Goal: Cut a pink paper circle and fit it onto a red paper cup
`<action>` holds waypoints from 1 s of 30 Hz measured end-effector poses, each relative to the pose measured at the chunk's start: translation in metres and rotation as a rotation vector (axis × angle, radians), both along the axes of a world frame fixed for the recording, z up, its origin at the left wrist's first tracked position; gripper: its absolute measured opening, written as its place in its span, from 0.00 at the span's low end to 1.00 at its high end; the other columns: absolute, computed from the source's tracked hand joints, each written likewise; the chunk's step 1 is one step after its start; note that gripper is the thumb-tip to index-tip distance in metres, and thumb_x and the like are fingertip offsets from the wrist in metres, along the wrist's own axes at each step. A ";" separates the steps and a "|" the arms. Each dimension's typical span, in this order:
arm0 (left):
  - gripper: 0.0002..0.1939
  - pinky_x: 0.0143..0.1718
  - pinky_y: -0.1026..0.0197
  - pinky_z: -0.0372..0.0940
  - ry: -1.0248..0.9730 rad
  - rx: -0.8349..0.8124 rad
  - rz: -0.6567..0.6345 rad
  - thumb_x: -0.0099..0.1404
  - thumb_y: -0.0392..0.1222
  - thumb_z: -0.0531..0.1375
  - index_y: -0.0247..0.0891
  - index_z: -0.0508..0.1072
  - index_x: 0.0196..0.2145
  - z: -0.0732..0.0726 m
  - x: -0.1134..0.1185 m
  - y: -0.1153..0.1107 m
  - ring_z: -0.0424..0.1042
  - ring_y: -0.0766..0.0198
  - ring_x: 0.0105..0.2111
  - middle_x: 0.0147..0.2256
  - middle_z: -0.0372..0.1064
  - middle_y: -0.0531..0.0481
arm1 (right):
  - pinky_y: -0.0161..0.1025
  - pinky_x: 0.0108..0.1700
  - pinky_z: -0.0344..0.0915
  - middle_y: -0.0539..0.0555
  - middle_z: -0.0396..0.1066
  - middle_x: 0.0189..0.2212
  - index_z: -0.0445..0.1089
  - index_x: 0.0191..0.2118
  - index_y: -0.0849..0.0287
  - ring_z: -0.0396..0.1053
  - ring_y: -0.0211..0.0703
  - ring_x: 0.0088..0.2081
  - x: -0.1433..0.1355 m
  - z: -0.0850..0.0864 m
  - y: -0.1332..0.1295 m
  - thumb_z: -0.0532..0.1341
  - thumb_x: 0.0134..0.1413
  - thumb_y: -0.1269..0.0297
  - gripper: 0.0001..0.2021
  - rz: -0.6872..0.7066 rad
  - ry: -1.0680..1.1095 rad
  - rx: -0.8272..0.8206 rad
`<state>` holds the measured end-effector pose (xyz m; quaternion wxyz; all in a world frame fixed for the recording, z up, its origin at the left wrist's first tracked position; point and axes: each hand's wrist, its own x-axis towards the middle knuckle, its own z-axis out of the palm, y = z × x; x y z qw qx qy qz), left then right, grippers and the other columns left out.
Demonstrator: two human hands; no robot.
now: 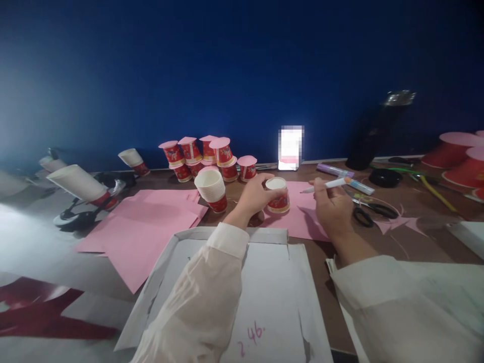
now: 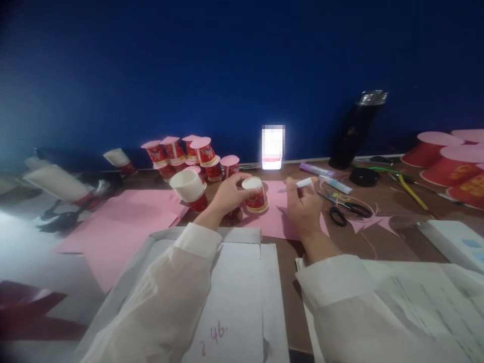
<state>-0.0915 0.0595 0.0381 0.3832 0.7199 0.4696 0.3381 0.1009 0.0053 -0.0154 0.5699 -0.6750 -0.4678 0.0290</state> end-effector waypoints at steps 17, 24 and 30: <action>0.28 0.46 0.59 0.68 0.094 0.030 -0.035 0.58 0.49 0.72 0.38 0.75 0.54 0.000 0.000 -0.005 0.76 0.57 0.43 0.46 0.79 0.45 | 0.50 0.46 0.68 0.60 0.79 0.32 0.80 0.39 0.58 0.76 0.56 0.39 0.001 0.000 0.000 0.53 0.64 0.40 0.27 0.007 0.000 -0.025; 0.28 0.48 0.58 0.68 0.120 0.040 -0.029 0.59 0.47 0.71 0.36 0.74 0.56 -0.002 0.001 -0.006 0.76 0.57 0.46 0.49 0.78 0.44 | 0.47 0.44 0.69 0.59 0.79 0.30 0.76 0.31 0.54 0.76 0.55 0.38 0.000 0.004 -0.001 0.54 0.63 0.43 0.23 0.044 0.012 0.014; 0.28 0.50 0.57 0.69 0.119 0.048 -0.017 0.59 0.47 0.70 0.37 0.75 0.56 -0.002 0.001 -0.007 0.77 0.55 0.47 0.51 0.78 0.43 | 0.46 0.44 0.69 0.60 0.81 0.34 0.77 0.34 0.54 0.77 0.56 0.43 0.002 0.001 -0.001 0.53 0.65 0.42 0.24 0.047 0.040 0.005</action>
